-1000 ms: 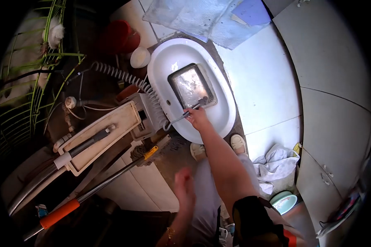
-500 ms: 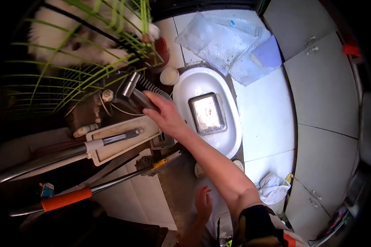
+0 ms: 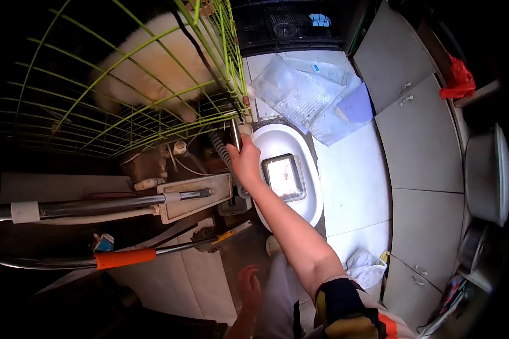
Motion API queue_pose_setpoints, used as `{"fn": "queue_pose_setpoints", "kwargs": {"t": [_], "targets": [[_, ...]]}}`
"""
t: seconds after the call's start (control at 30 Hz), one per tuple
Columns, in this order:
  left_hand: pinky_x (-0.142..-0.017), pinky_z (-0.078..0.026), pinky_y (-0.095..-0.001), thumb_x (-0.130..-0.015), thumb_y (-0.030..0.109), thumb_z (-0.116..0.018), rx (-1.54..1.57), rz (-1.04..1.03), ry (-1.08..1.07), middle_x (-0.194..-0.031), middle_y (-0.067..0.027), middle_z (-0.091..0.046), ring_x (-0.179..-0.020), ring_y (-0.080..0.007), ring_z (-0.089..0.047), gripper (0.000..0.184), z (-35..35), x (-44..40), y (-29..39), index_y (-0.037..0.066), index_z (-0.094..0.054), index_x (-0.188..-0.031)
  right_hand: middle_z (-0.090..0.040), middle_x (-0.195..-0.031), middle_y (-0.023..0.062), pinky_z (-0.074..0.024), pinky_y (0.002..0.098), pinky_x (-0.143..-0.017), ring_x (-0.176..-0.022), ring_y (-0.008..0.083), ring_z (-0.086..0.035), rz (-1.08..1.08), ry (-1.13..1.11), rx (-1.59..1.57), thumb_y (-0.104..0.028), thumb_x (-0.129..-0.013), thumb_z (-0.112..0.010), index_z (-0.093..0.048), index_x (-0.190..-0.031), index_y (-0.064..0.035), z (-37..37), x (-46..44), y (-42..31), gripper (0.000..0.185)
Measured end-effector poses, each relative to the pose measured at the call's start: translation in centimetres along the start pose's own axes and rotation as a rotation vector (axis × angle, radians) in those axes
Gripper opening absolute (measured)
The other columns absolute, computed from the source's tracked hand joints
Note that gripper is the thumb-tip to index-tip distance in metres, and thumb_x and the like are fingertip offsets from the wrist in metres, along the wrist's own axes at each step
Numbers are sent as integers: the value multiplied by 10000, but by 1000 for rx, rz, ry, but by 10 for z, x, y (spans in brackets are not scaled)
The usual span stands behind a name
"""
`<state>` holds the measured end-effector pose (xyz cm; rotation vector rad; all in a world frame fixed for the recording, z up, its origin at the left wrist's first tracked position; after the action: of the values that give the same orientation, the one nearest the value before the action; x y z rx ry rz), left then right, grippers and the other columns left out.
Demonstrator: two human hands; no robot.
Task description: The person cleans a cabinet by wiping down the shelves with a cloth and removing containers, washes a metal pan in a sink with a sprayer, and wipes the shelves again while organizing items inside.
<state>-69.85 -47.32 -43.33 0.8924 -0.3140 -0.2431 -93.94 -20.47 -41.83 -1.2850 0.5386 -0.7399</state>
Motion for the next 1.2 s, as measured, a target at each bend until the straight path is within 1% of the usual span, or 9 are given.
{"fn": "queue_pose_setpoints", "kwargs": {"t": [0.17, 0.3, 0.37, 0.6, 0.63, 0.83, 0.93, 1.13, 1.2], "targets": [[-785, -455, -352, -766, -86, -454, 34, -2, 14, -1028, -140, -561, -941, -297, -546, 218, 13, -1, 9, 14, -576, -916, -600, -688, 136, -450, 305, -496, -541, 176, -596, 203, 216, 164, -144, -850, -562, -555, -1015, 39, -2, -8, -5, 247], [-775, -455, -329, -761, -94, -445, 104, 37, 29, -1022, -134, -564, -933, -275, -551, 233, 22, -2, 17, 15, -576, -919, -610, -743, 236, -472, 437, -672, -728, 400, -601, -112, 62, 5, -101, -820, -580, -547, -1024, 70, -5, -9, 0, 269], [-769, -456, -323, -762, -95, -441, 124, 41, 37, -1021, -129, -566, -927, -266, -554, 238, 28, -2, 17, 17, -576, -924, -626, -709, 91, -489, 284, -471, -568, 149, -609, -336, 55, -222, -84, -813, -615, -572, -898, 30, -5, -6, -5, 149], [-803, -451, -349, -791, -72, -446, 182, 143, 20, -1024, -145, -552, -948, -289, -551, 209, 56, -12, 25, 3, -574, -939, -626, -640, 77, -474, 273, -493, -540, 135, -594, -201, 108, 189, -80, -673, -766, -576, -766, 12, -11, -7, 20, 231], [-803, -451, -349, -791, -72, -446, 185, 142, 20, -1024, -145, -552, -948, -289, -551, 209, 58, -14, 24, 3, -574, -939, -627, -680, 117, -480, 330, -629, -639, 236, -615, -305, 87, 96, -144, -596, -801, -581, -753, 10, -10, -5, 23, 311], [-703, -471, -305, -774, -85, -480, 89, -11, 40, -955, -109, -573, -820, -223, -570, 210, 76, -23, 29, 10, -579, -933, -630, -863, 166, -480, 366, -724, -804, 291, -614, -144, 21, 260, -177, -645, -767, -585, -902, 25, 8, 13, 36, 374], [-674, -472, -315, -791, -16, -543, 170, 123, -70, -904, -99, -568, -753, -216, -565, 123, 78, -35, 39, 3, -582, -906, -570, -1014, 244, -458, 415, -819, -959, 371, -562, -166, -174, 435, -211, -698, -707, -573, -1074, 15, 44, 45, 40, 459], [-606, -421, -320, -843, 117, -564, 179, -117, -129, -684, -103, -514, -628, -193, -468, 152, 82, -78, 72, -19, -525, -787, -640, -862, 185, -489, 433, -737, -815, 366, -610, -385, -386, 679, -222, -707, -630, -644, -920, -60, 203, 198, 24, 268], [-669, -477, -298, -887, 212, -574, -221, -244, -295, -770, -103, -638, -732, -156, -577, 264, 96, -97, 100, -37, -612, -969, -623, -784, 193, -483, 438, -674, -754, 361, -609, -470, -354, 657, -234, -684, -589, -633, -792, -53, 250, 261, 34, 215]]}}
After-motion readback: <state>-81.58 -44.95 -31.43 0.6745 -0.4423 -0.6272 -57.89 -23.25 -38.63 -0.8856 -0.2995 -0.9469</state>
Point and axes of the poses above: each hand's wrist, its own x-axis away from the middle knuckle, its own z-axis out of the back of the hand, y = z × x, the point moved 4 cm from there along -x, towards the middle knuckle
